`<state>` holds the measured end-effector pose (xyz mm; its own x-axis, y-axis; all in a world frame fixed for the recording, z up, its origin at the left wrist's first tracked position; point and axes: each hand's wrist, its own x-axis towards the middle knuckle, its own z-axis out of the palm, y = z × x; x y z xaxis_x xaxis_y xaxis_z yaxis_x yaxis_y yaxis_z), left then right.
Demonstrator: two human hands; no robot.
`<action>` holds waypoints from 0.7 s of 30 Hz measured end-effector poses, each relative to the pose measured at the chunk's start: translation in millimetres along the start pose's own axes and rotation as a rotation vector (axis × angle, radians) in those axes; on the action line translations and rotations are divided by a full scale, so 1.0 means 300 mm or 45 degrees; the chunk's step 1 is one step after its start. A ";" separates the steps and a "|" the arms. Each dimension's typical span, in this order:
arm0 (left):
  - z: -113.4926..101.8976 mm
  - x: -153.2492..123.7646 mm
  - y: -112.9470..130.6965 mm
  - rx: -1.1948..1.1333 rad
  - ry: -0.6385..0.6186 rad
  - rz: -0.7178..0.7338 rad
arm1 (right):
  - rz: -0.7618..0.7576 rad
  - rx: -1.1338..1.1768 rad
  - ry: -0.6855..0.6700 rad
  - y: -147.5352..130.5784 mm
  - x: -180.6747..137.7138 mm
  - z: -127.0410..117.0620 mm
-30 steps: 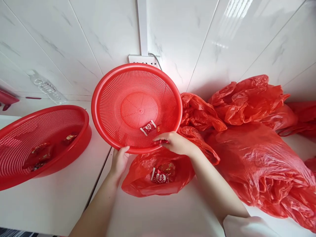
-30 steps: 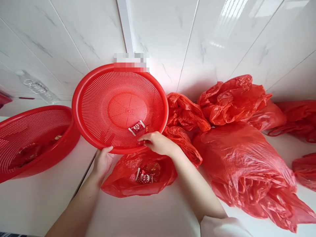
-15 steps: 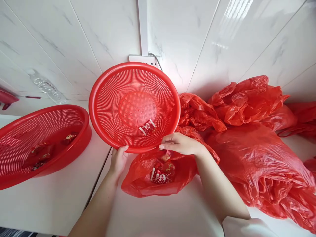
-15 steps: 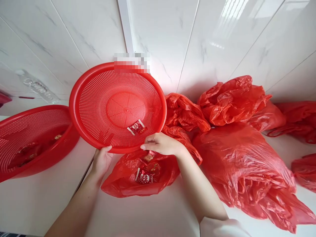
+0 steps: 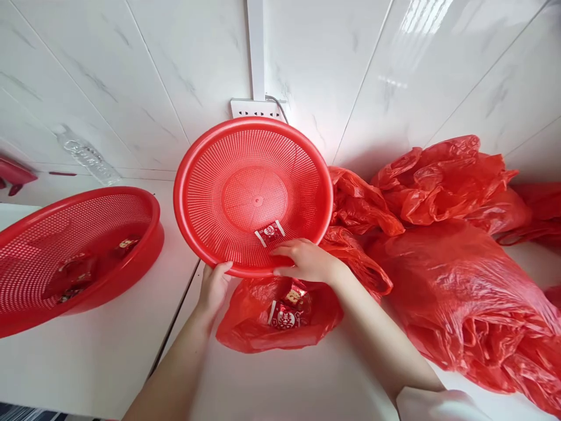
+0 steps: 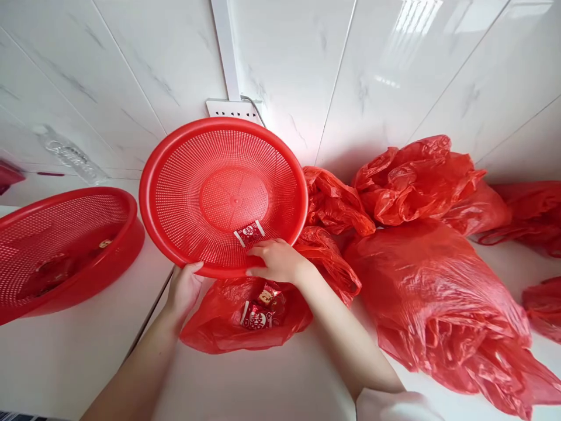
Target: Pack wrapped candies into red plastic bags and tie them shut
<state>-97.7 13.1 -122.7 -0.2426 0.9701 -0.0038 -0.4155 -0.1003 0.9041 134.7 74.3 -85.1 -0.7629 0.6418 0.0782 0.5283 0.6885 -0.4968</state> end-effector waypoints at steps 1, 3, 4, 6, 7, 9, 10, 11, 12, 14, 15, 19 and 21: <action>-0.008 0.010 -0.004 -0.005 0.006 0.013 | -0.066 0.097 -0.005 -0.002 -0.003 -0.014; -0.018 0.023 -0.009 0.005 0.022 0.038 | -0.095 0.320 0.048 -0.004 -0.006 -0.035; -0.019 0.026 -0.009 0.012 0.024 0.044 | -0.059 0.449 0.081 -0.004 -0.007 -0.042; -0.018 0.026 -0.006 0.012 0.031 0.058 | 0.049 0.758 0.080 -0.003 -0.009 -0.048; -0.016 0.025 -0.002 0.006 0.032 0.064 | 0.095 0.918 0.037 -0.002 -0.011 -0.049; -0.011 0.022 0.007 -0.005 0.022 0.070 | 0.157 1.173 -0.062 -0.002 -0.018 -0.052; -0.010 0.021 0.011 -0.009 0.016 0.073 | 0.175 1.235 -0.092 -0.002 -0.023 -0.055; -0.009 0.020 0.014 -0.011 0.012 0.074 | 0.182 1.243 -0.115 -0.003 -0.027 -0.060; -0.008 0.021 0.016 -0.012 0.009 0.071 | 0.168 1.205 -0.138 -0.005 -0.032 -0.066; -0.010 0.023 0.017 -0.010 0.024 0.064 | 0.087 1.040 -0.182 -0.012 -0.037 -0.078; -0.012 0.025 0.016 -0.005 0.034 0.059 | 0.047 0.927 -0.176 -0.017 -0.037 -0.081; -0.013 0.019 0.007 0.040 0.050 0.043 | 0.040 0.409 0.189 -0.023 -0.012 -0.055; -0.007 0.004 0.005 0.060 -0.007 0.007 | 0.084 0.142 0.345 -0.014 0.009 -0.015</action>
<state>-100.5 13.8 -122.0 -0.2397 0.9708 0.0038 -0.3720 -0.0955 0.9233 132.1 74.7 -78.8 -0.5930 0.7612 0.2626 0.5180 0.6103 -0.5993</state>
